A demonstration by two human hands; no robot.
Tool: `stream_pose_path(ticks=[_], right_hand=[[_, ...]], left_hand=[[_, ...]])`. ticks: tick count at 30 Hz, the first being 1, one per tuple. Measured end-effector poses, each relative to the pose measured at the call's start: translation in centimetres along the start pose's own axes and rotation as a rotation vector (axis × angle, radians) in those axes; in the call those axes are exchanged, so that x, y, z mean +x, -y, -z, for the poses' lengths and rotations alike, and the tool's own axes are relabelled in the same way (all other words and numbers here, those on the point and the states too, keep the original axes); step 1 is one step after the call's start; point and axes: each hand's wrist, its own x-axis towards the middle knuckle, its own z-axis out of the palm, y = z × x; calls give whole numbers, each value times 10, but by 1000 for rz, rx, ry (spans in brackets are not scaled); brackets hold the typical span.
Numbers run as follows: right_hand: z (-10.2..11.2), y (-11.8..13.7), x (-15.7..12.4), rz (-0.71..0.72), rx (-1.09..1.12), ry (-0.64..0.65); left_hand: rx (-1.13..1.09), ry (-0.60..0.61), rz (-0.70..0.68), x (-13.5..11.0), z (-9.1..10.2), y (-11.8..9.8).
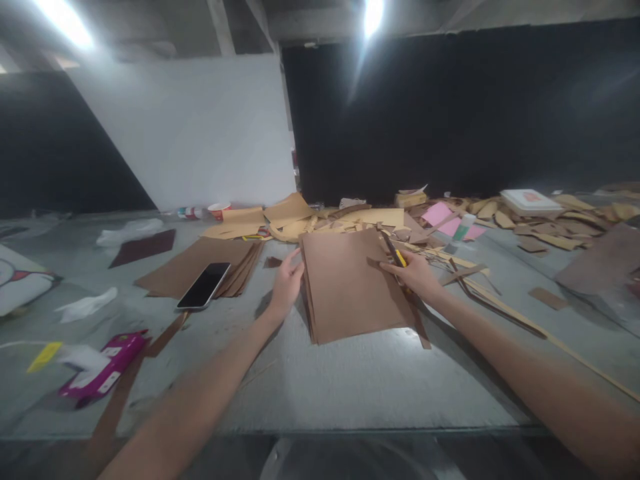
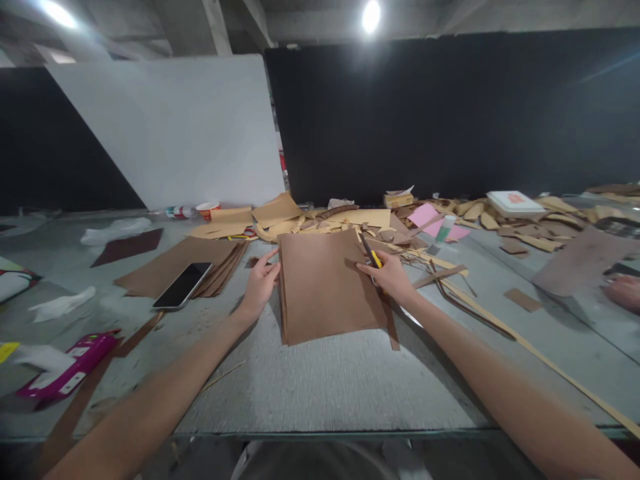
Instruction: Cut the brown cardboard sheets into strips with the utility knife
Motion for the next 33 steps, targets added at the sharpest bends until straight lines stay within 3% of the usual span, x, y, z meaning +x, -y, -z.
stream_pose_path(ticks=[9, 19, 26, 33], right_hand=[[0, 4, -3, 13, -33, -19], [-2, -4, 1, 90, 119, -40], [-1, -8, 2, 83, 27, -28], [1, -9, 3, 111, -15, -38]], left_hand=[[54, -7, -41, -4, 0, -4], [43, -42, -7, -4, -1, -5], [42, -42, -68, -8, -3, -12], [49, -32, -43, -6, 0, -12]])
